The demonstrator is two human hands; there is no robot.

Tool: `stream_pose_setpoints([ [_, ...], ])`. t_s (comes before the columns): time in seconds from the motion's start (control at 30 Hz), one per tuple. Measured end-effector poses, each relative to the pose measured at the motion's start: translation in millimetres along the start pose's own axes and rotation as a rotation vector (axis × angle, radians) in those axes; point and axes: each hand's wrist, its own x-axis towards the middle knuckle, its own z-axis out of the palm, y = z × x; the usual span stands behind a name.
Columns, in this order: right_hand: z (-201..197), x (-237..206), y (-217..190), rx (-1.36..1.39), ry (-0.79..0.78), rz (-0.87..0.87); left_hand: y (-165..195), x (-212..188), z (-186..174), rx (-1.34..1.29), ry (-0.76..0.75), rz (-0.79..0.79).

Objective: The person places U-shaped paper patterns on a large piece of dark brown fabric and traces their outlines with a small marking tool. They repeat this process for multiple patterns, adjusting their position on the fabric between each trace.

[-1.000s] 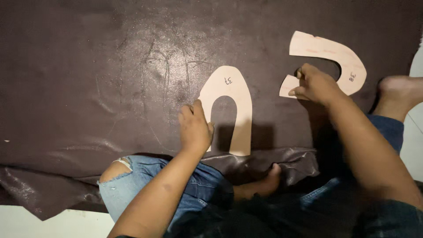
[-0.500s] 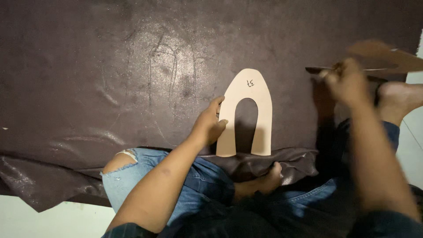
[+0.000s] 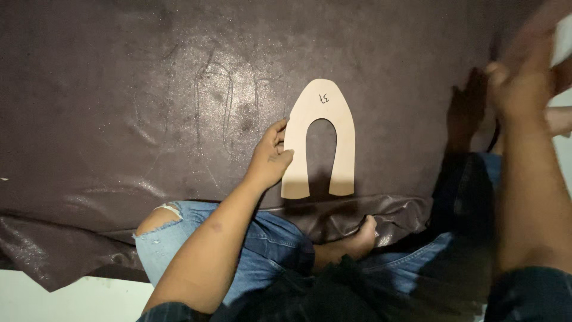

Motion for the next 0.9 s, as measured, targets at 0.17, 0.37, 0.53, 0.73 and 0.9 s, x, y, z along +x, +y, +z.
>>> stream_pose_setpoints([
  [0.17, -18.5, 10.4, -64.8, 0.725, -0.159, 0.163, 0.7, 4.5, -4.0, -0.034, 0.011, -0.039],
  [0.37, -4.7, -95.3, -201.5, 0.528, -0.944, 0.322, 3.9, 7.0, -6.4, -0.215, 0.07, -0.169],
  [0.53, 5.8, -133.3, -209.3, 1.28, -0.893, 0.894, 11.6, 6.3, 0.3, -0.137, 0.075, -0.113],
  [0.73, 33.7, -142.0, -214.4, 1.347, -0.548, 0.898, 35.4, -7.2, -3.8, 0.823, 0.299, 0.185],
  [0.9, 49.0, -140.6, -218.8, 1.257, -0.392, 0.856, 46.2, -4.5, 1.6, 1.092, 0.246, 0.024],
])
